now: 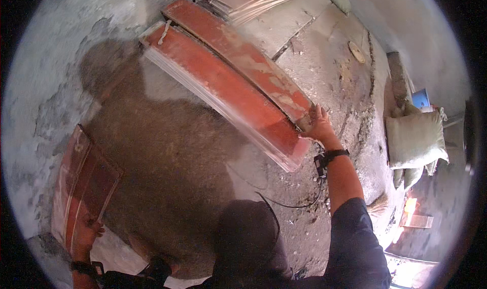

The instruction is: The person uses a shovel and a broom to clear dirt and debris from a concrete floor, then picks up wooden planks from a stack and lays them against the base of a wall.

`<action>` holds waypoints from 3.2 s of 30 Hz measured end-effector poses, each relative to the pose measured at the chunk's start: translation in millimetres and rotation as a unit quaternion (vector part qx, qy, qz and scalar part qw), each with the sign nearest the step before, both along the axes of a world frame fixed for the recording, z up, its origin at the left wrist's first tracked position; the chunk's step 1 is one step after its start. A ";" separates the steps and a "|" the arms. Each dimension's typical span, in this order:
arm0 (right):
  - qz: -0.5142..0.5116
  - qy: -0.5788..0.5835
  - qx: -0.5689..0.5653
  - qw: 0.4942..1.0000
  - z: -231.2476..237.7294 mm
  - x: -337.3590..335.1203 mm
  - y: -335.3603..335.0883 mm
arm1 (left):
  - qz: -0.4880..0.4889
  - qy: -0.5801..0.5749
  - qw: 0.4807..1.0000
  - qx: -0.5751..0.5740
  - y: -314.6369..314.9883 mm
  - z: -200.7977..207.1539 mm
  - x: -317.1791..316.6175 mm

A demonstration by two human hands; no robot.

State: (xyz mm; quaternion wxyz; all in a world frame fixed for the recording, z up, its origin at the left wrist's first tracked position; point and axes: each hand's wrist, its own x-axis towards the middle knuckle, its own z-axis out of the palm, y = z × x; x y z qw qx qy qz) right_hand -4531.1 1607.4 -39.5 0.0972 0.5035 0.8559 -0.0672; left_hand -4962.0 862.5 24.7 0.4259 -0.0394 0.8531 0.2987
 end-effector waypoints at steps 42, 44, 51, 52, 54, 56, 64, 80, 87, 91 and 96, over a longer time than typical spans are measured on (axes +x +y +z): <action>0.020 -0.002 -0.040 0.999 7.3 -6.9 10.4 | -0.060 0.017 0.998 -0.027 7.9 6.5 10.1; 0.019 -0.011 -0.033 0.999 9.6 -8.2 6.6 | -0.070 0.006 0.997 -0.023 10.3 10.0 8.9; 0.020 -0.018 -0.036 0.999 25.0 -13.5 -6.8 | -0.096 0.029 0.995 -0.006 9.7 8.1 7.8; 0.022 -0.015 -0.037 0.999 27.6 -13.4 -8.3 | -0.100 0.031 0.994 -0.012 9.0 5.6 7.1; 0.019 -0.015 -0.035 0.999 34.2 -10.8 -12.1 | -0.116 0.038 0.992 -0.013 10.1 1.4 5.3; 0.026 -0.008 -0.022 0.999 37.9 -9.4 -20.3 | -0.123 0.046 0.991 -0.008 17.3 2.3 6.4; 0.019 -0.023 -0.008 1.000 62.0 -12.5 -103.2 | -0.224 0.174 0.959 0.023 117.3 78.9 35.0; -0.025 0.004 -0.012 1.000 179.3 51.1 -253.7 | 0.010 -0.312 0.794 0.522 448.9 -50.2 157.0; -0.036 0.042 -0.033 0.998 165.9 99.5 -275.4 | 0.082 -0.371 0.730 0.568 446.8 -19.9 195.1; -0.008 0.033 -0.037 0.999 152.5 113.6 -262.4 | 0.123 -0.336 0.790 0.497 433.9 -31.1 207.0; 0.100 0.033 -0.038 0.994 147.4 101.9 -215.6 | 0.199 -0.313 0.796 0.479 392.8 -47.1 207.2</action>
